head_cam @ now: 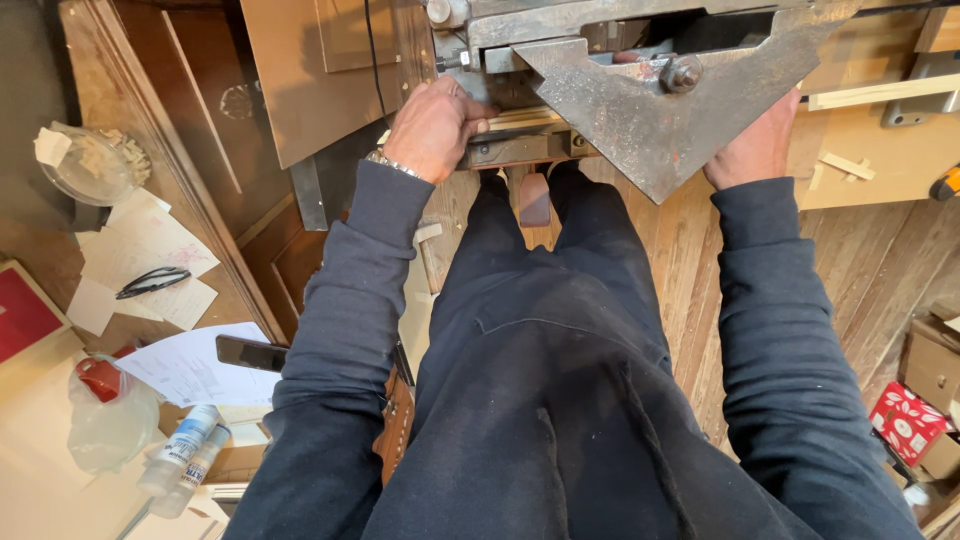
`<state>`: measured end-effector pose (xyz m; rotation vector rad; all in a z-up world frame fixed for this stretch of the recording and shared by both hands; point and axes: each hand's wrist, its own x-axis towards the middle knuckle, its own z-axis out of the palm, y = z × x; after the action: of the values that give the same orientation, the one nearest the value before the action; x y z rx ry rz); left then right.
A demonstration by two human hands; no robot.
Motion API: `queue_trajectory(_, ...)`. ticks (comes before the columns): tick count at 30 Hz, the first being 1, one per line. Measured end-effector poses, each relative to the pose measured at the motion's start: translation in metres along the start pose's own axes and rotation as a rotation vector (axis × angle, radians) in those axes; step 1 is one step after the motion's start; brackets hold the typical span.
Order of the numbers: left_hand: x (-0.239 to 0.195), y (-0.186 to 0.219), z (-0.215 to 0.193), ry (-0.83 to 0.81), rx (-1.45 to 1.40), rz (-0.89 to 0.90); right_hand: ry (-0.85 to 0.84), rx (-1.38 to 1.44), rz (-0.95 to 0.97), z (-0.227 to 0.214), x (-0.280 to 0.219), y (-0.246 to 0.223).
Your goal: Cutting and measuring wooden molding pieces to create a picture frame using a manual miter chopper.
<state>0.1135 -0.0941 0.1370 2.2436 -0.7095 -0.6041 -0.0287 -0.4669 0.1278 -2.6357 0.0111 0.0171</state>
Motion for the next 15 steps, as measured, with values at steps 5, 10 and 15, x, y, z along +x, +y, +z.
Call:
queue_trajectory(5, 0.001, -0.003, 0.002, -0.034, 0.019, 0.005, -0.009, -0.011, 0.008, 0.001, 0.002, 0.002)
queue_trajectory(10, 0.004, -0.006, 0.014, -0.020, -0.015, 0.020, 0.035, 0.036, 0.047, 0.000, -0.004, 0.012)
queue_trajectory(15, 0.005, -0.004, 0.025, 0.049, -0.012, 0.048, 0.052, 0.027, 0.054, -0.003, -0.001, 0.009)
